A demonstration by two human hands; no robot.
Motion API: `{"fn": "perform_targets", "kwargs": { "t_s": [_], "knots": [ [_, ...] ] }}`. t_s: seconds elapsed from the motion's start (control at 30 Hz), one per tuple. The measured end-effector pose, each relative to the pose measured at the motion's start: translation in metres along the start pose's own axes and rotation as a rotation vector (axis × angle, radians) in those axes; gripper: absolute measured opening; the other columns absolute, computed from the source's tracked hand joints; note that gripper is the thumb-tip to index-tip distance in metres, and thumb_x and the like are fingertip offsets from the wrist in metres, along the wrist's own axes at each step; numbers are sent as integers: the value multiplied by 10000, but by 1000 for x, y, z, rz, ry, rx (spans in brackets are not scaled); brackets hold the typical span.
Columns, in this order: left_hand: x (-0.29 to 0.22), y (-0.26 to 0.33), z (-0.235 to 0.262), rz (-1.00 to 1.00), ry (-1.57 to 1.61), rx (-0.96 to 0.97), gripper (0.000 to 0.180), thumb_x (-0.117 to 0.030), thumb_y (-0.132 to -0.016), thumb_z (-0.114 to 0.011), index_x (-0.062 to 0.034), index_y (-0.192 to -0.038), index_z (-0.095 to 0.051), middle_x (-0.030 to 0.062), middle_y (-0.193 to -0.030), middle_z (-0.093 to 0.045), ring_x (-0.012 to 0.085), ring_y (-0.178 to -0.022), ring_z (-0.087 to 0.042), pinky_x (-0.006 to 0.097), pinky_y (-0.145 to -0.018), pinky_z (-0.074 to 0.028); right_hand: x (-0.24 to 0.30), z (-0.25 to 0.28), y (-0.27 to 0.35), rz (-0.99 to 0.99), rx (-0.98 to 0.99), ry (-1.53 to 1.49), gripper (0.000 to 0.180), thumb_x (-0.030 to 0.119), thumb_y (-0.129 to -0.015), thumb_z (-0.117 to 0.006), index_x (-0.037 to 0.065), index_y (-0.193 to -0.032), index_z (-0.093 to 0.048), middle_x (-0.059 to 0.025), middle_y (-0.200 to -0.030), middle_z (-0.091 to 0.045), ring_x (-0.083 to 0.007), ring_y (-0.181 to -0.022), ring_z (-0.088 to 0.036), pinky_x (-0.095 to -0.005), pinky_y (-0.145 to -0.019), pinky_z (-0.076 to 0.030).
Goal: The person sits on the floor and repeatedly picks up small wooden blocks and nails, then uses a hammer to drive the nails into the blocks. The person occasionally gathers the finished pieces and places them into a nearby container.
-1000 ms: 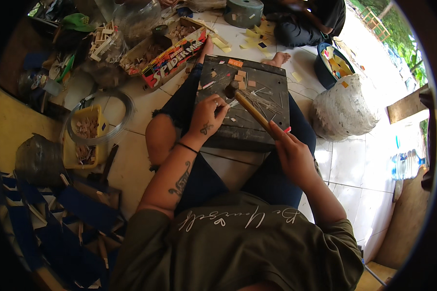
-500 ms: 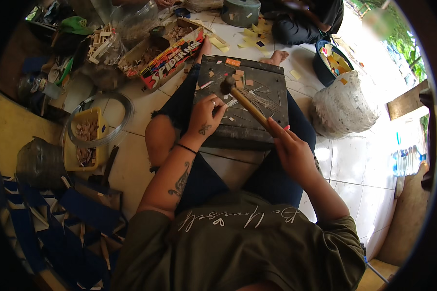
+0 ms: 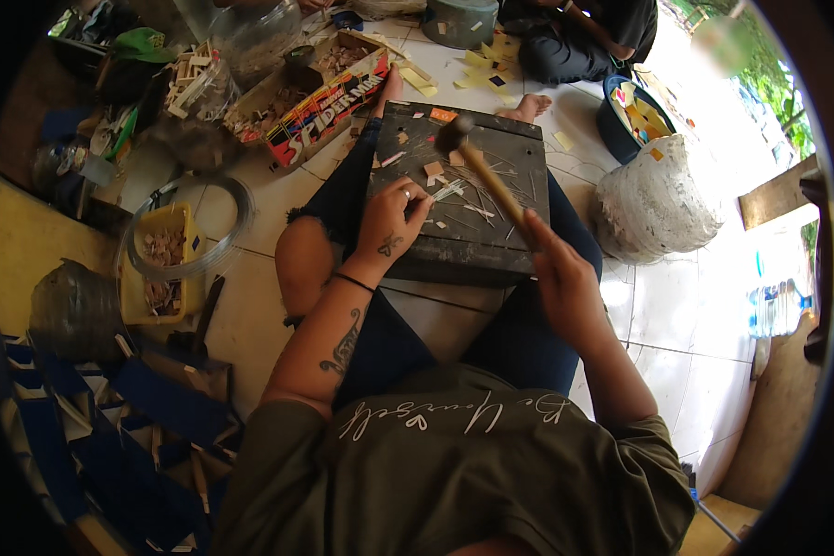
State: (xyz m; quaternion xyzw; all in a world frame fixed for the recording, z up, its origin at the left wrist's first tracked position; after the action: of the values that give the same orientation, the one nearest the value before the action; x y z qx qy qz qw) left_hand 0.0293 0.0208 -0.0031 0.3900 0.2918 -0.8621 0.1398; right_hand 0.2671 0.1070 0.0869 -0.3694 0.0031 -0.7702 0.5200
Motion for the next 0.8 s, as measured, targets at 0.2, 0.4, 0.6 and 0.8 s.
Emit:
{"fn": "perform_targets", "kwargs": {
  "t_s": [0.2, 0.4, 0.6, 0.8],
  "knots": [
    [25, 2, 20, 10, 143, -241, 104, -82, -887, -674, 19, -867, -665, 79, -826, -679, 155, -763, -667, 284, -680, -510, -76, -14, -21, -257, -110, 373, 512, 120, -917, -543, 294, -1395, -487, -143, -1032, -622, -383, -856, -644, -464, -729, -516],
    [174, 42, 152, 511, 464, -913, 199, -223, -872, -695, -62, -767, -639, -33, -636, -574, 105, -594, -515, 271, -534, -421, -131, -40, -34, -328, -39, 534, 515, 141, -922, -543, 241, -1420, -463, -149, -1079, -587, -373, -923, -630, -472, -721, -521],
    [243, 106, 266, 874, 1139, -1563, 303, -232, -932, -617, -32, -1155, -570, 69, -956, -630, 151, -754, -575, 339, -753, -540, -104, -44, -45, -14, -289, 586, 467, 187, -872, -631, 107, -1325, -555, -130, -1207, -565, -338, -1141, -518, -479, -985, -381],
    [160, 47, 169, 623, 781, -779, 327, -199, -971, -564, -51, -1263, -547, 87, -1112, -647, 167, -898, -602, 311, -842, -505, -82, -76, -87, 17, 7, 492, 364, 248, -795, -724, 79, -1111, -657, -102, -1110, -595, -322, -1071, -543, -445, -932, -411]
  ]
}}
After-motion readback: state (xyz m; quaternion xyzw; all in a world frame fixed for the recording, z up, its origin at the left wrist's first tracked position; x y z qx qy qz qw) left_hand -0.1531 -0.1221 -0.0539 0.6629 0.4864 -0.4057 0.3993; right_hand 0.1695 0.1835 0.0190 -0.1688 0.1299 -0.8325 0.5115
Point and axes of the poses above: each hand's wrist, its own y-axis away from the middle knuckle, its own z-axis out of the back of the hand, x = y × z, the point moved 3 cm from there along -y, towards the middle knuckle
